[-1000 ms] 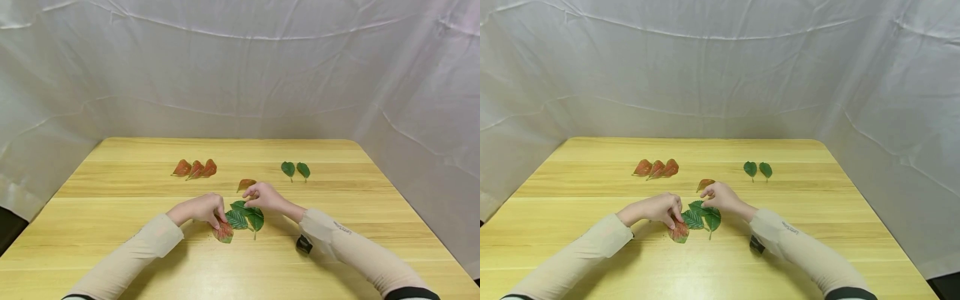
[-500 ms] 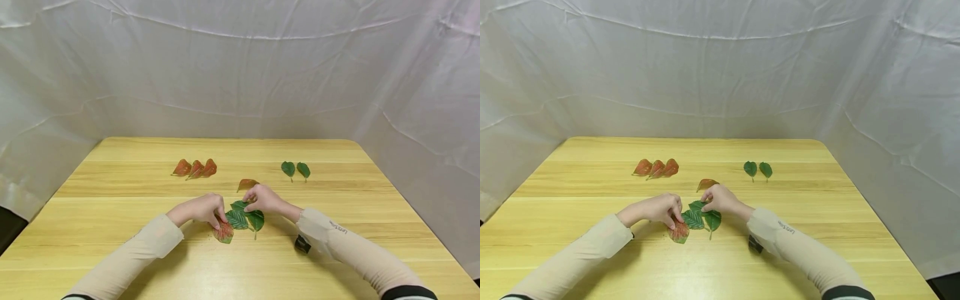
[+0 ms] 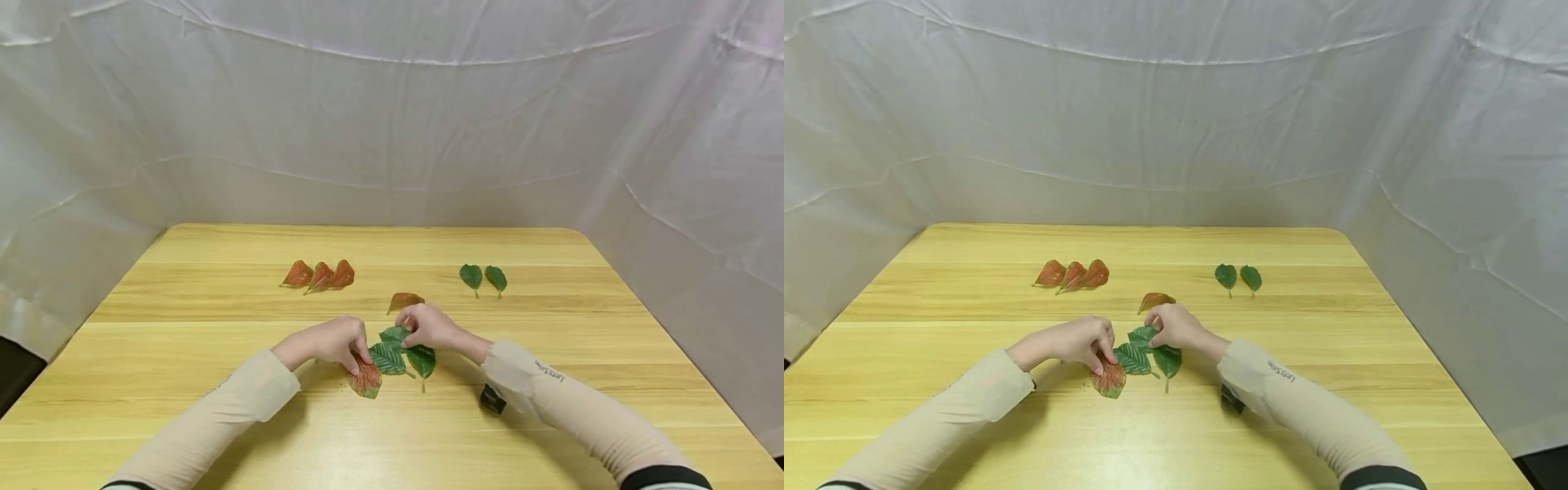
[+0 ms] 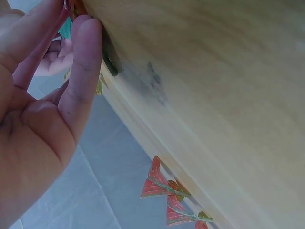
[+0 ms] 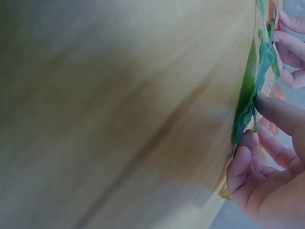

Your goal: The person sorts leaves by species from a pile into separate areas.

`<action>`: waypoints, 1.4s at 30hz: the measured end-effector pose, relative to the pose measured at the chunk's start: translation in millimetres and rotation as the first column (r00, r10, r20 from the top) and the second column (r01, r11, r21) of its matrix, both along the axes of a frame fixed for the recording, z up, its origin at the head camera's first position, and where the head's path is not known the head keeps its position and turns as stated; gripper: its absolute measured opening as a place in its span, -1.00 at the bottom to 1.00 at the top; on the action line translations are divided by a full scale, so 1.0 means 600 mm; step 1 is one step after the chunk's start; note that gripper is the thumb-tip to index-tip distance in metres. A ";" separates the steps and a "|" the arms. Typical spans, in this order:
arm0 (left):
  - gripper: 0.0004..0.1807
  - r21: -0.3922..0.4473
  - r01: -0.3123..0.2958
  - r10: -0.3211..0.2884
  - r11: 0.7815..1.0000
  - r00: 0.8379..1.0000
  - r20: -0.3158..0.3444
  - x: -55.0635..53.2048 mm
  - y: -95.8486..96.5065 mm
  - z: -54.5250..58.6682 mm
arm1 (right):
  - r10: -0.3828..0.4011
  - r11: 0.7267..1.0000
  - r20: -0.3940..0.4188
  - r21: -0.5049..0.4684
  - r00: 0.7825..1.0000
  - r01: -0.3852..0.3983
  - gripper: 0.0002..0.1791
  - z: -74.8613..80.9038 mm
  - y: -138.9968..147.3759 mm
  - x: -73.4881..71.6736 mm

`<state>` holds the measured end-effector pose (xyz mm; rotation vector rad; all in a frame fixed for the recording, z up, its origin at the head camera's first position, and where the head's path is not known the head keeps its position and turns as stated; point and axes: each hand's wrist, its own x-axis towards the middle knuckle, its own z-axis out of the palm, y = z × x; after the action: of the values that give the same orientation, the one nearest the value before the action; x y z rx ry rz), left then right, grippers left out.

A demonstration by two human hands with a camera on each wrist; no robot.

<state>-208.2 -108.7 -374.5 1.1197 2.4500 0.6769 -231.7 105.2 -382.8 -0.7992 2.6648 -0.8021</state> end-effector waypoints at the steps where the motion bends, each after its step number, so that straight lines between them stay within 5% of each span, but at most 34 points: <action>1: -0.80 0.001 -0.001 0.001 1.000 1.000 0.001 0.000 0.000 0.000 | 0.004 1.000 0.003 -0.006 1.000 -0.004 -0.65 -0.001 0.000 0.000; 11: -0.80 0.004 -0.007 0.007 1.000 1.000 0.003 0.001 0.001 0.000 | 0.046 0.996 0.032 -0.079 0.998 -0.044 -0.59 -0.003 0.003 -0.003; 27: -0.80 0.019 -0.008 0.008 1.000 1.000 -0.002 0.002 0.000 -0.002 | -0.070 0.954 0.165 -0.278 0.984 0.114 -0.58 0.007 0.026 -0.005; 35: -0.80 0.024 -0.013 0.013 1.000 1.000 0.000 0.003 -0.001 -0.004 | -0.074 0.959 0.083 -0.269 0.994 0.094 -0.77 0.008 0.054 -0.006; 42: -0.79 0.026 -0.015 0.015 1.000 1.000 0.007 0.004 -0.001 -0.003 | -0.138 0.948 0.088 -0.278 0.987 0.157 -0.78 -0.001 0.081 -0.011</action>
<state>-205.7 -109.5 -376.1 1.1076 2.4528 0.7176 -238.3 153.8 -383.5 -0.6243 2.6062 -1.2497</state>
